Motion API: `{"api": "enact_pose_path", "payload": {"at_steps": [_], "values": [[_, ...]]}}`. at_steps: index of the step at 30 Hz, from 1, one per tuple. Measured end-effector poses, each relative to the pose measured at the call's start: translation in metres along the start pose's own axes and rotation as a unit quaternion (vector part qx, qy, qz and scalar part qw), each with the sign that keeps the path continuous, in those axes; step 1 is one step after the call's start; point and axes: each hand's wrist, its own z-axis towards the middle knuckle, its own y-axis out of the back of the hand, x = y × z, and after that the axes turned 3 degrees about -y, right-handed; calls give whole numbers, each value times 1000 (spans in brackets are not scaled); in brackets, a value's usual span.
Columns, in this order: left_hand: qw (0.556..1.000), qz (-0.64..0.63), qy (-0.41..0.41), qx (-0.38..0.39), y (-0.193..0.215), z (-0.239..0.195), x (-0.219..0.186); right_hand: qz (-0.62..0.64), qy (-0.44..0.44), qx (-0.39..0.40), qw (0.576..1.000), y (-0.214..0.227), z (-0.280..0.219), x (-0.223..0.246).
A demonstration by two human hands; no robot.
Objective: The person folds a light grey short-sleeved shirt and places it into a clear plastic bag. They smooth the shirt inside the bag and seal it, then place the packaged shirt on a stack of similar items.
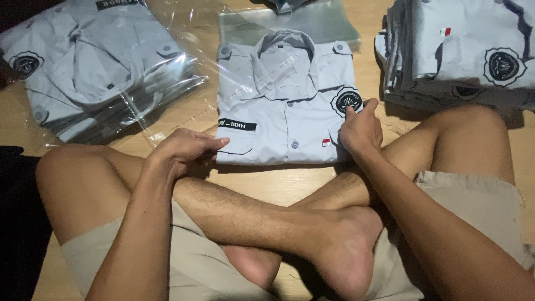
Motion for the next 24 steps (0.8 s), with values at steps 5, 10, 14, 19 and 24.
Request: {"api": "enact_pose_path", "payload": {"at_steps": [5,10,14,19,24], "values": [[994,63,1,-89,-13,8,5,19,-16,-16,1000,2,-2,3],[952,284,-36,-109,-10,-2,-8,18,-27,-19,999,-1,13,-4],[925,368,-26,-89,-27,-9,-42,-4,-44,-31,999,7,18,8],[979,158,-40,-124,-28,58,-27,45,-23,-26,998,-7,76,-5],[989,-65,20,-129,-49,61,-43,193,-131,132,963,16,44,46]]}}
